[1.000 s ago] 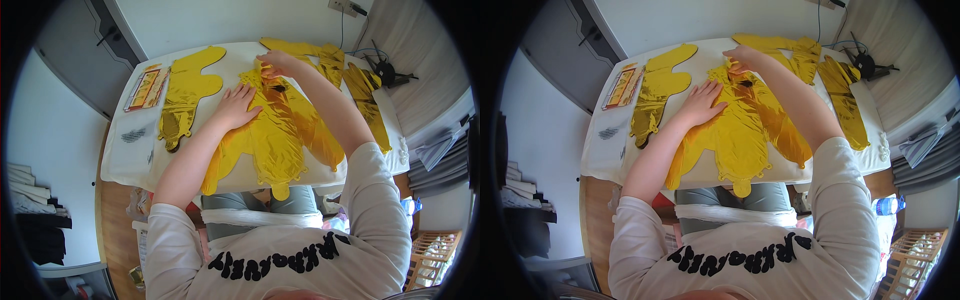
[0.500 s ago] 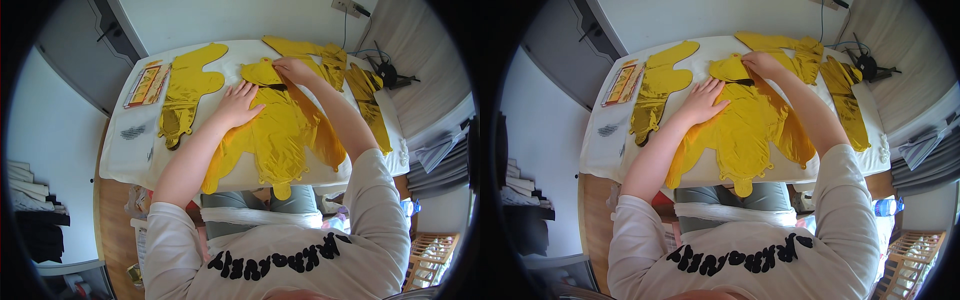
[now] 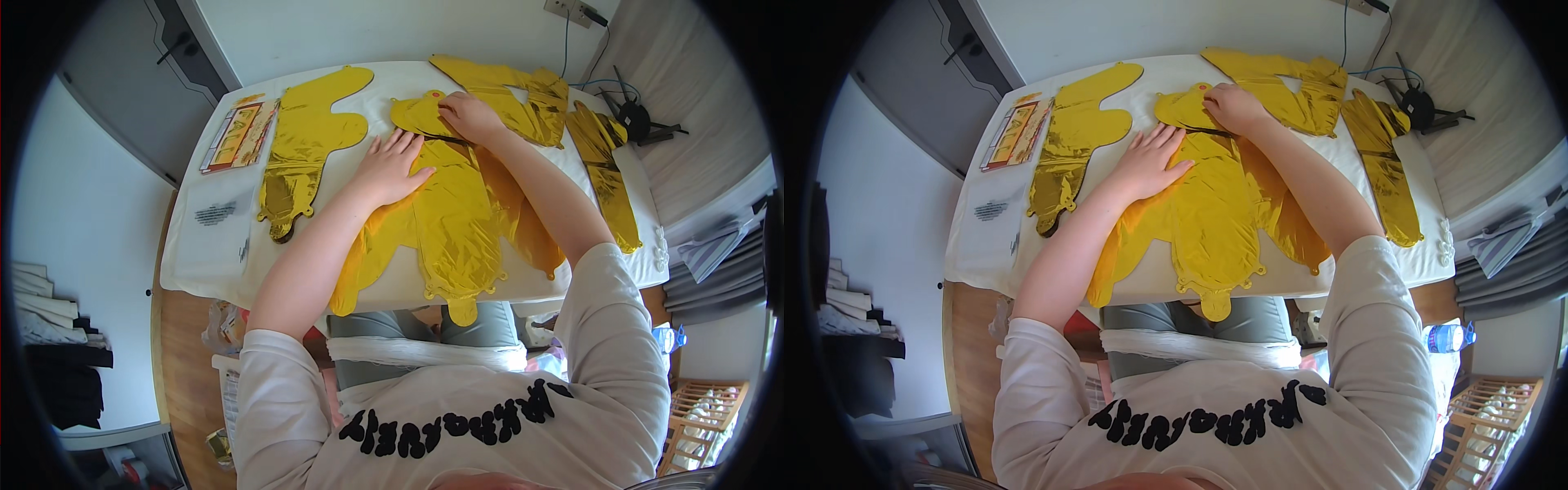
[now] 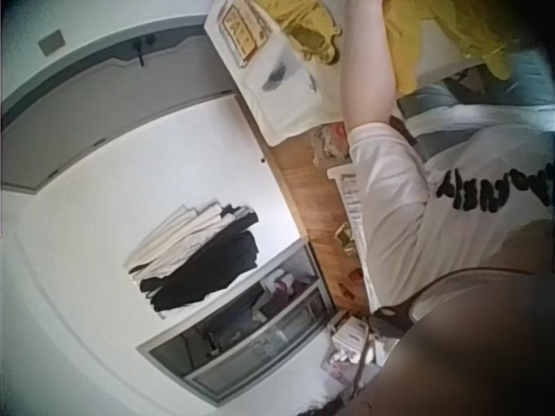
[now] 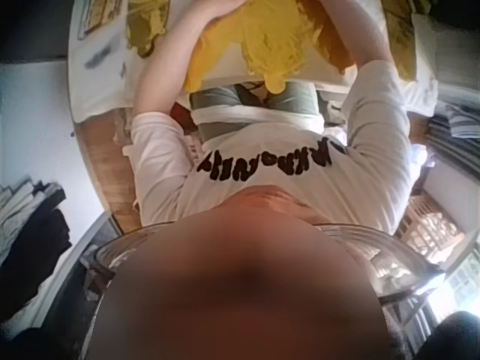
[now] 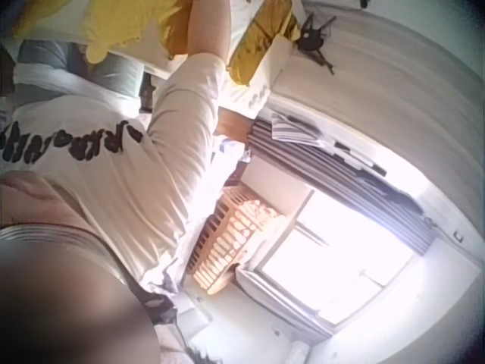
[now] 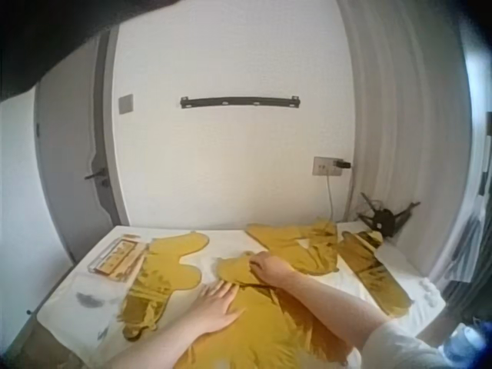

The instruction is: Carefully folding a yellow character-shaped foil balloon on a white table.

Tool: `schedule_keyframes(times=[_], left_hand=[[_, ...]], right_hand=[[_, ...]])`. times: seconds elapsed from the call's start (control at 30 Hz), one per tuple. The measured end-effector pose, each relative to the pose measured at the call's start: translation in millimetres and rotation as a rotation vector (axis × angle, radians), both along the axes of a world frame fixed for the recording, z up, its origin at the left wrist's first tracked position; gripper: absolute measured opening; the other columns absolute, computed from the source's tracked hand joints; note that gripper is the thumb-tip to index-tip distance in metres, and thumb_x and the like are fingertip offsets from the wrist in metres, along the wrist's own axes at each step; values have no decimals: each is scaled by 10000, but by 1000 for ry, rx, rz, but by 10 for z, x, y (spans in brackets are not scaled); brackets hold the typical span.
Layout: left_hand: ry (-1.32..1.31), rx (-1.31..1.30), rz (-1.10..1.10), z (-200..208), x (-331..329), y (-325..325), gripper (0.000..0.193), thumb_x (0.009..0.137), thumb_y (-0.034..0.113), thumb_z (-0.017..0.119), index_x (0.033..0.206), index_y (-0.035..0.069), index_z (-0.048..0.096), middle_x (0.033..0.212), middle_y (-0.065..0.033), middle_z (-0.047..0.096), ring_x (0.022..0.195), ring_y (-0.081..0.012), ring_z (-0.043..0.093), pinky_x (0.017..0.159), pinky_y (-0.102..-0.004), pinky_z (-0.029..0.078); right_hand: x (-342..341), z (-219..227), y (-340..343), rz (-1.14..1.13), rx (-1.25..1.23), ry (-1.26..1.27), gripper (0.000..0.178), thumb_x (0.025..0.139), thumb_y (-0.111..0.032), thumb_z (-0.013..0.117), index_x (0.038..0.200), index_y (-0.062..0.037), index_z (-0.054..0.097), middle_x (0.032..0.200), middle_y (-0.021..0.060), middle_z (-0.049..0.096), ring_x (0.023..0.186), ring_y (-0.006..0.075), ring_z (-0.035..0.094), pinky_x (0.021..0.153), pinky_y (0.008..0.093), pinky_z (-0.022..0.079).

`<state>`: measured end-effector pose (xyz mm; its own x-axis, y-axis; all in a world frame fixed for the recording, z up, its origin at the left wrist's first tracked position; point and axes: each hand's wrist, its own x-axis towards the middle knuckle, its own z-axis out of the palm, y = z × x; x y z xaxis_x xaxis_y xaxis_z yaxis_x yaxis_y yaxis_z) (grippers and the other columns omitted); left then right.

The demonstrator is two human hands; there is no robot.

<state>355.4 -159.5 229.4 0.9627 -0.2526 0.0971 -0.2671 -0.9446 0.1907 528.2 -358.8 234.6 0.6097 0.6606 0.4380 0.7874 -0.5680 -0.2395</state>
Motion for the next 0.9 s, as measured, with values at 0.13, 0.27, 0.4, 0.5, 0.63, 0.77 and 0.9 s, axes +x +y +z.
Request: schedule_keyframes(times=[0.13, 0.27, 0.4, 0.5, 0.63, 0.77, 0.9], left_hand=[[0, 3, 0, -2, 0, 1, 823, 1035, 618, 415, 1623, 57, 286, 1716, -118, 228, 1597, -273, 165, 1283, -515, 139], [1, 7, -3, 13, 6, -20, 821, 1036, 619, 411, 1622, 57, 289, 1715, -119, 230, 1597, -274, 162, 1283, -512, 138], [12, 6, 7, -7, -1, 0, 815, 1037, 619, 410, 1621, 63, 295, 1713, -122, 236, 1597, -273, 166, 1285, -504, 134], [5, 6, 12, -20, -6, 12, 811, 1037, 618, 412, 1620, 67, 300, 1712, -123, 240, 1596, -271, 170, 1286, -499, 133], [1, 3, 10, -19, 0, 3, 805, 1038, 613, 416, 1619, 68, 305, 1710, -122, 245, 1595, -266, 173, 1287, -495, 130], [19, -3, 10, -1, 14, -10, 803, 1037, 610, 420, 1618, 68, 306, 1707, -125, 253, 1595, -266, 175, 1287, -494, 130], [9, 2, 13, -6, 6, 7, 806, 1034, 612, 424, 1619, 70, 306, 1705, -122, 259, 1593, -267, 180, 1287, -492, 132]], right_hand=[[-37, -29, 10, -52, -47, -27, 296, 1014, -288, 587, 1166, -57, 691, 1182, 153, 690, 1125, 368, 627, 955, 456, 518], [-67, -55, -4, -98, -123, -89, 341, 1031, -333, 556, 1230, -76, 658, 1238, 140, 675, 1176, 355, 612, 1007, 454, 493], [-148, -38, 27, -118, -158, -128, 380, 1042, -367, 534, 1257, -71, 636, 1268, 145, 666, 1213, 352, 601, 1054, 468, 460], [-215, 0, 71, -137, -246, -117, 418, 1054, -391, 515, 1291, -64, 620, 1298, 148, 661, 1259, 345, 585, 1105, 476, 422], [-210, -12, 72, -157, -347, -184, 534, 1073, -485, 411, 1298, -50, 625, 1343, 113, 649, 1313, 294, 551, 1158, 462, 368], [-175, -40, 56, -152, -382, -180, 570, 1088, -479, 409, 1405, -23, 541, 1428, 148, 599, 1364, 314, 522, 1185, 481, 351], [-193, -22, 90, -193, -417, -177, 594, 1093, -492, 387, 1429, -19, 516, 1449, 142, 586, 1391, 305, 498, 1195, 486, 336]])
